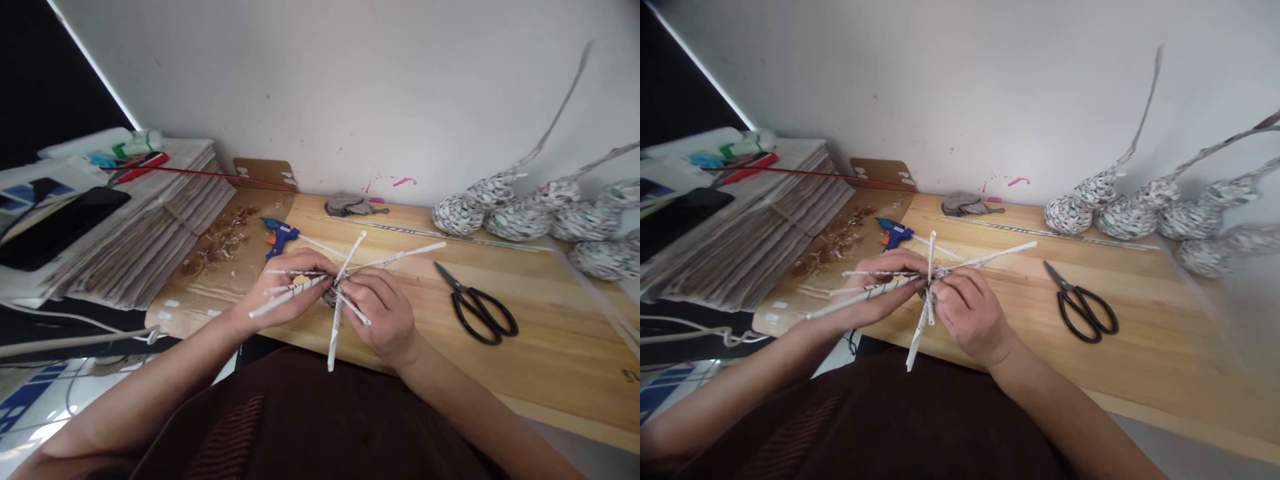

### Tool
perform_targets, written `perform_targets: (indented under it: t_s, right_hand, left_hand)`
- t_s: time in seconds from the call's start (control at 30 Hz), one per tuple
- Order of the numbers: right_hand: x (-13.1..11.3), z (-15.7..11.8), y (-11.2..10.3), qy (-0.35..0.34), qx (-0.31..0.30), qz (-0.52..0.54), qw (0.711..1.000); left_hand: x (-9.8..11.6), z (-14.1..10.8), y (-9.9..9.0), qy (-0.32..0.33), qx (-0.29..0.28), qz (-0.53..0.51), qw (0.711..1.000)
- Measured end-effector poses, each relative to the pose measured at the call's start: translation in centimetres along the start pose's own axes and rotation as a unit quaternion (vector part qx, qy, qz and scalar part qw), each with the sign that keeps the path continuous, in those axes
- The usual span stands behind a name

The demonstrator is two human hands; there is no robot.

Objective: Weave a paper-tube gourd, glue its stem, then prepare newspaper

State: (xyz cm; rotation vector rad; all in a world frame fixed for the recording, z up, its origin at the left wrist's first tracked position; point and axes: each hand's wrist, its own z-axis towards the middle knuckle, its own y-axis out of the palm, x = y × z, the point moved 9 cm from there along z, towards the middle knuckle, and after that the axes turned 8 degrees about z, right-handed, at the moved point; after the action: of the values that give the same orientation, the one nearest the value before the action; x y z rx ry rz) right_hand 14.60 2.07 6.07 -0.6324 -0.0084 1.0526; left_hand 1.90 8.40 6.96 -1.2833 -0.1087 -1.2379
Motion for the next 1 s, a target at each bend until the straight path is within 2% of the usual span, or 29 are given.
perform_targets:
  t_s: [0.07, 0.17, 0.3, 0.47, 0.57, 0.73, 0.93, 1.0]
  right_hand:
    - [0.5, -0.1, 0.0, 0.022, 0.001, 0.024, 0.999]
    - [1.1, -0.2, 0.0, 0.045, -0.004, 0.062, 0.997]
    - [1.6, -0.1, 0.0, 0.059, -0.009, 0.098, 0.993]
    - [2.4, -0.1, 0.1, 0.100, -0.002, 0.129, 0.987]
    - [2.7, -0.2, 0.2, 0.113, -0.001, 0.134, 0.985]
    - [2.3, -0.2, 0.3, 0.093, -0.002, 0.121, 0.988]
    - [1.2, 0.0, 0.1, 0.046, -0.004, 0.090, 0.995]
    - [0.9, 0.2, 0.0, 0.039, -0.003, 0.084, 0.996]
  left_hand:
    - [0.2, 0.7, 0.1, 0.015, -0.083, -0.014, 0.996]
    - [0.6, 1.6, 0.1, 0.057, -0.155, 0.010, 0.986]
    - [0.3, 2.6, 0.2, 0.069, -0.163, 0.037, 0.983]
    - [0.4, 2.7, 0.5, 0.082, -0.188, 0.045, 0.978]
    - [0.2, 2.4, 0.3, 0.060, -0.179, -0.005, 0.982]
    - [-0.8, 1.7, 0.3, 0.002, -0.116, -0.030, 0.993]
    - [-2.3, 0.7, 0.8, -0.101, -0.035, -0.045, 0.993]
    - [-2.5, 0.3, 0.8, -0.135, -0.024, -0.048, 0.989]
